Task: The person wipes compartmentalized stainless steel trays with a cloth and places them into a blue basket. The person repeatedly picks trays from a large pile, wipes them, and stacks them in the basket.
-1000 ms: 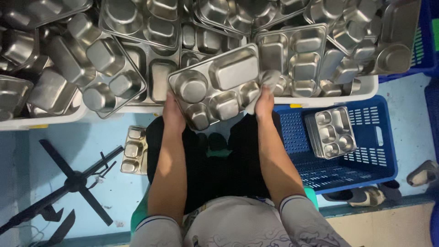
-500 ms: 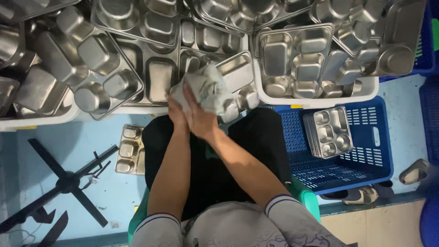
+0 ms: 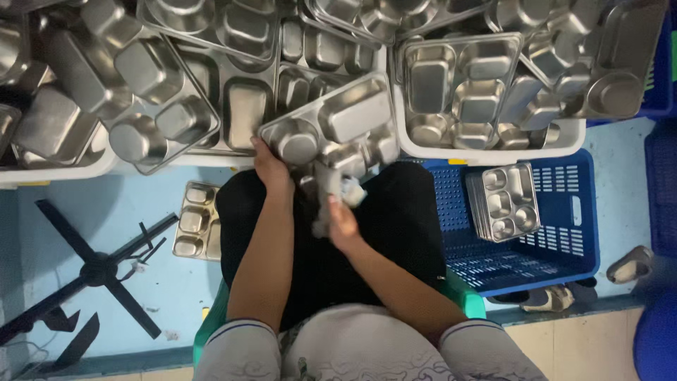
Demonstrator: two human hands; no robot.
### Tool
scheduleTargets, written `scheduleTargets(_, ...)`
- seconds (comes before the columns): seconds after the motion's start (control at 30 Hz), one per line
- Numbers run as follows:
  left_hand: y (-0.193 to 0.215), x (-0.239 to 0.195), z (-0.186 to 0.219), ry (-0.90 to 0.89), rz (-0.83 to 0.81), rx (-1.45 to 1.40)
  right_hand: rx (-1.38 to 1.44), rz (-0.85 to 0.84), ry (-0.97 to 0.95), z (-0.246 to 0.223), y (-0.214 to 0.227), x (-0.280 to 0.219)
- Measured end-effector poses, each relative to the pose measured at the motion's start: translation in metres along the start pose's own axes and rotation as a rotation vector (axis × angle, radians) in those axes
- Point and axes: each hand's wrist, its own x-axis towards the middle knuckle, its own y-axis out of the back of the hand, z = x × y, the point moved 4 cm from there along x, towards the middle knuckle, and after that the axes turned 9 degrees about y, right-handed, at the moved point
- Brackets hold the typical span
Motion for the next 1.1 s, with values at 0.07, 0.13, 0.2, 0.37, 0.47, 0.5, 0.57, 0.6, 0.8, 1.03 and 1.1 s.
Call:
scheduleTargets(0.07,0.001,0.006,-0.002,-0.007,-0.011,-0.169,-0.07,0.21,-0.119,-0.017,0.029,-0.019)
scheduleTargets(0.13,-0.005,0.01,0.002,-0.01,-0.136,-0.288,0.35,0.299,-0.153,-0.056,0.041,-0.032)
scheduleTargets(0.2,0.001,0.009,0.009,-0.015,-0.226,-0.37,0.581,0.158,0.11,-0.12,0.053,-0.035)
scheduleTargets(0.37,-0.002,-0.006,0.042,-0.164,-0.782,-0.394,0.693,-0.253,0.509,-0.248,0.079,-0.02)
scheduleTargets(0.47,0.0,-0.002,0.031,-0.008,-0.745,-0.3,0.933,-0.766,0.337,-0.274,0.063,-0.01)
scheduleTargets(0.5,0.001,0.002,0.025,0.038,-0.744,-0.256,0.718,-0.539,0.371,-0.271,0.066,-0.001)
scheduleTargets(0.57,0.006,0.014,0.009,0.121,-0.725,-0.181,0.282,-0.089,0.449,-0.267,0.076,0.008)
scheduleTargets(0.6,0.011,0.021,0.004,0.16,-0.71,-0.144,0.221,-0.07,0.47,-0.266,0.075,0.009)
scheduleTargets(0.8,0.035,0.043,-0.002,0.281,-0.586,0.072,-0.26,0.048,0.605,-0.26,0.089,0.015)
scheduleTargets(1.03,0.039,0.061,-0.027,0.218,-0.516,0.153,-1.097,0.26,1.057,-0.283,0.069,-0.005)
scheduleTargets(1.1,0.035,0.075,-0.031,0.169,-0.616,0.035,-1.278,0.358,1.163,-0.288,0.052,-0.017)
